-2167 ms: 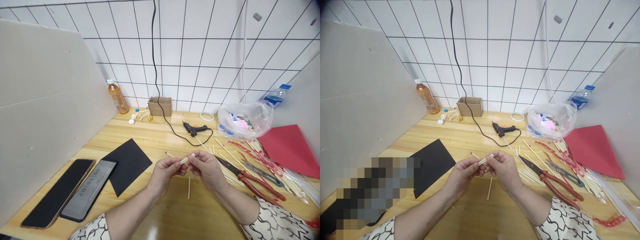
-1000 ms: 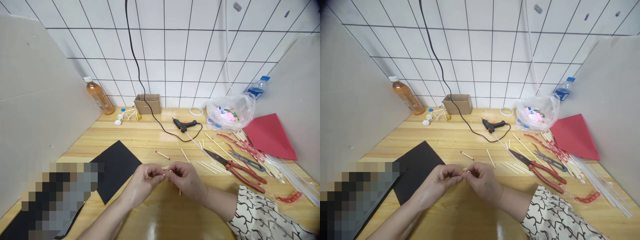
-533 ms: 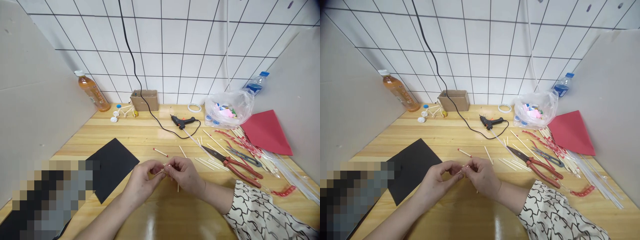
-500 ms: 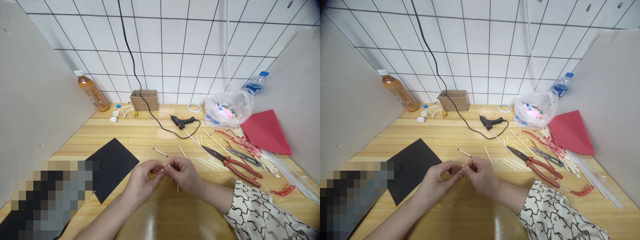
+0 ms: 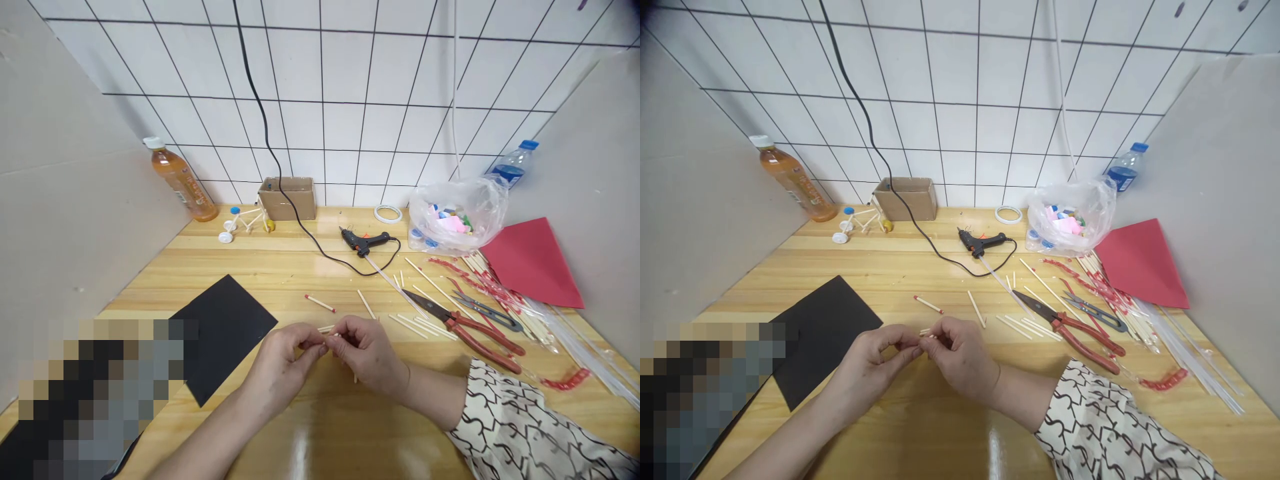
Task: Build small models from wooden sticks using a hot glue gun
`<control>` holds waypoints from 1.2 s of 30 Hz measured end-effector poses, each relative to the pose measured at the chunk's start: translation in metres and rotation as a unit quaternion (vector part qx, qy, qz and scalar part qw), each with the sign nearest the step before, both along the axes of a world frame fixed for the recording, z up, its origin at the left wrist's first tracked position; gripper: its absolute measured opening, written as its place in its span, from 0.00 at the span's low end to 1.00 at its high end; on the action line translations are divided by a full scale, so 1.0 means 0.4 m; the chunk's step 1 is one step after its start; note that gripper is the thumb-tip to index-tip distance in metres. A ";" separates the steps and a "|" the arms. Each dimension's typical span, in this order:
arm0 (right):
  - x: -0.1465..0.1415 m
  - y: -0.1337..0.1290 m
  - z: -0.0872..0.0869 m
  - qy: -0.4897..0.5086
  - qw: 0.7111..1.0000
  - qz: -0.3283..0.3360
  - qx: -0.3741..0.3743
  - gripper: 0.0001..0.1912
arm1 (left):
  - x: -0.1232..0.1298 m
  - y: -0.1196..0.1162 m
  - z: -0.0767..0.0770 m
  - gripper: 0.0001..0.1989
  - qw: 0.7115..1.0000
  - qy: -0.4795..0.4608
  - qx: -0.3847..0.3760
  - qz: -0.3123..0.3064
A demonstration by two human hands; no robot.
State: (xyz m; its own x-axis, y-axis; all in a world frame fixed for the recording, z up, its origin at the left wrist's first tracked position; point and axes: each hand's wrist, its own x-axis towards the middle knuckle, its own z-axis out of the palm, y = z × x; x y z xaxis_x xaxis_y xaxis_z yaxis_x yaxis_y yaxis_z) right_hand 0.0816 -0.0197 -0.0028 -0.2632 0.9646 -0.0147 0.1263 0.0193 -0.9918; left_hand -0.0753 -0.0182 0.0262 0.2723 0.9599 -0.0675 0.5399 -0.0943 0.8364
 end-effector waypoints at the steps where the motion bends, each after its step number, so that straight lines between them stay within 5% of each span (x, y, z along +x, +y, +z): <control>1: -0.001 -0.001 -0.003 -0.008 1.000 -0.001 0.008 0.09 | 0.000 -0.001 0.000 0.09 1.000 0.002 0.002 -0.002; 5: 0.000 0.006 0.004 -0.042 0.998 0.014 0.033 0.10 | -0.004 0.001 0.003 0.10 1.000 0.004 0.008 -0.019; 10: 0.069 0.060 0.094 -0.146 0.985 0.055 0.069 0.08 | -0.017 0.017 0.004 0.10 1.000 0.022 0.003 -0.002; 14: 0.174 0.091 0.149 -0.365 0.915 0.025 0.169 0.07 | -0.035 0.034 -0.005 0.11 1.000 0.012 -0.016 0.022; 20: 0.256 0.063 0.107 -0.573 0.814 0.016 0.095 0.05 | -0.054 0.058 -0.029 0.11 0.998 0.022 -0.035 0.047; 29: 0.253 0.045 0.091 -0.617 0.784 0.039 0.059 0.07 | -0.051 0.071 -0.046 0.11 0.995 0.063 -0.047 0.064; 36: 0.096 0.106 0.099 -0.579 0.791 0.113 0.162 0.09 | -0.052 0.083 -0.066 0.10 0.994 0.061 -0.051 0.076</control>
